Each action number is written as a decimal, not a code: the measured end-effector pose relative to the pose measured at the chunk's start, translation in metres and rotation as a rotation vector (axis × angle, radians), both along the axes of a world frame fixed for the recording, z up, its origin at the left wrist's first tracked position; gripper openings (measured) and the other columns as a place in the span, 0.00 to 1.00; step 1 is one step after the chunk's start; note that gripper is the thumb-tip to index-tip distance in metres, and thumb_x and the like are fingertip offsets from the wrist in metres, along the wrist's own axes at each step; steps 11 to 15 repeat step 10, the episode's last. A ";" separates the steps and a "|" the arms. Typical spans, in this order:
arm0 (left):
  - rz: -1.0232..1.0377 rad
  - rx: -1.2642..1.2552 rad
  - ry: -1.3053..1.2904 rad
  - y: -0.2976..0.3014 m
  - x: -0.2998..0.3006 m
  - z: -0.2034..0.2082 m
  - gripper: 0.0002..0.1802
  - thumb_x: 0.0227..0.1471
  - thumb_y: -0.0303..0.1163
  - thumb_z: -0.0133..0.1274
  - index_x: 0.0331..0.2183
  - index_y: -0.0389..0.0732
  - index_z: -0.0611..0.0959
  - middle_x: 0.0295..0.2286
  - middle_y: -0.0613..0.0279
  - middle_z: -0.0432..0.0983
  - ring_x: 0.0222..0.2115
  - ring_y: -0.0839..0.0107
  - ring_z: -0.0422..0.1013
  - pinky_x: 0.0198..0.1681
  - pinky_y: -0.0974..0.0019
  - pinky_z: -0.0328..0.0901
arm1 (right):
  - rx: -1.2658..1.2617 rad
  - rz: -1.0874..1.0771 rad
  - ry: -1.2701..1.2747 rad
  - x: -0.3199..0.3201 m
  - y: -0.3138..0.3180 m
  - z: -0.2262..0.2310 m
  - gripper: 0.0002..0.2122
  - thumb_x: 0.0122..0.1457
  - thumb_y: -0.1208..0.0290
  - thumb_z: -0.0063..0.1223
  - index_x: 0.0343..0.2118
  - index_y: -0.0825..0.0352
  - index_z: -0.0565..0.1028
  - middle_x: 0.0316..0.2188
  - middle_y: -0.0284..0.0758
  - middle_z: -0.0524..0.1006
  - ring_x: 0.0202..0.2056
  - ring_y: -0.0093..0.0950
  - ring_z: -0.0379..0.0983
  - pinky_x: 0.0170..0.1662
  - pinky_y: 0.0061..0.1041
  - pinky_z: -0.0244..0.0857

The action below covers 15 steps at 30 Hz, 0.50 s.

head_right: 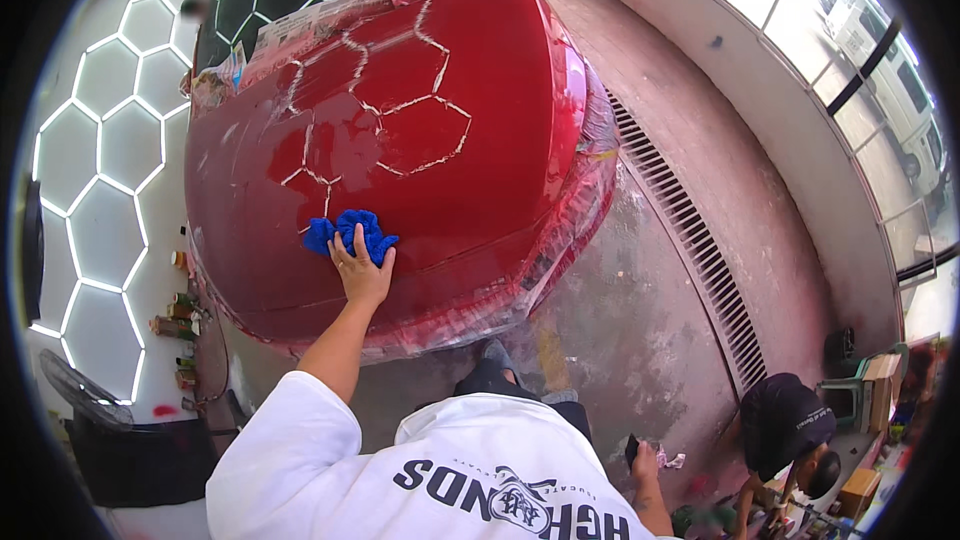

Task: The person applies a transparent protective film to the hood of a red car. They use a blue cloth to wipe the surface and a black squeegee to smooth the film, working section by section while removing newspaper masking as they progress.

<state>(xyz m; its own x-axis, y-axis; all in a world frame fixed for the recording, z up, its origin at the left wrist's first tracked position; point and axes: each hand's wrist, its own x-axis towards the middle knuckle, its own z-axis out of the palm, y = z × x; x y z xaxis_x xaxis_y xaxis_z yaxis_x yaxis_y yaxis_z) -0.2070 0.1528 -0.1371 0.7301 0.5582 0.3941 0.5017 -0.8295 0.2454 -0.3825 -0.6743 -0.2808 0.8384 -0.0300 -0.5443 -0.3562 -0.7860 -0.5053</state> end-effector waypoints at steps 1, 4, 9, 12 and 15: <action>-0.049 0.010 0.031 -0.007 -0.002 0.000 0.54 0.59 0.53 0.70 0.76 0.58 0.58 0.71 0.24 0.47 0.72 0.19 0.44 0.75 0.25 0.50 | 0.037 -0.054 -0.018 0.010 0.003 -0.009 0.29 0.80 0.51 0.37 0.56 0.76 0.82 0.53 0.58 0.84 0.58 0.54 0.80 0.63 0.43 0.69; -0.213 0.040 0.089 -0.022 -0.001 -0.010 0.54 0.60 0.51 0.70 0.76 0.59 0.56 0.72 0.25 0.43 0.73 0.18 0.40 0.75 0.24 0.47 | 0.048 -0.154 -0.251 0.036 0.013 -0.012 0.30 0.81 0.47 0.36 0.54 0.69 0.85 0.47 0.48 0.88 0.49 0.46 0.84 0.55 0.42 0.74; -0.525 0.175 0.135 -0.041 0.021 -0.030 0.55 0.59 0.51 0.71 0.76 0.59 0.57 0.75 0.33 0.43 0.75 0.20 0.38 0.75 0.21 0.45 | 0.128 -0.697 -0.305 0.013 0.072 0.055 0.26 0.80 0.46 0.42 0.65 0.61 0.79 0.53 0.43 0.85 0.50 0.34 0.82 0.58 0.36 0.74; -0.590 0.205 0.147 -0.048 0.033 -0.031 0.55 0.59 0.51 0.71 0.76 0.58 0.57 0.75 0.35 0.44 0.75 0.21 0.37 0.75 0.20 0.44 | 0.212 -0.898 -0.128 -0.004 0.091 0.080 0.26 0.80 0.45 0.42 0.67 0.57 0.79 0.56 0.44 0.84 0.53 0.33 0.81 0.62 0.37 0.73; -0.590 0.205 0.147 -0.048 0.033 -0.031 0.55 0.59 0.51 0.71 0.76 0.58 0.57 0.75 0.35 0.44 0.75 0.21 0.37 0.75 0.20 0.44 | 0.212 -0.898 -0.128 -0.004 0.091 0.080 0.26 0.80 0.45 0.42 0.67 0.57 0.79 0.56 0.44 0.84 0.53 0.33 0.81 0.62 0.37 0.73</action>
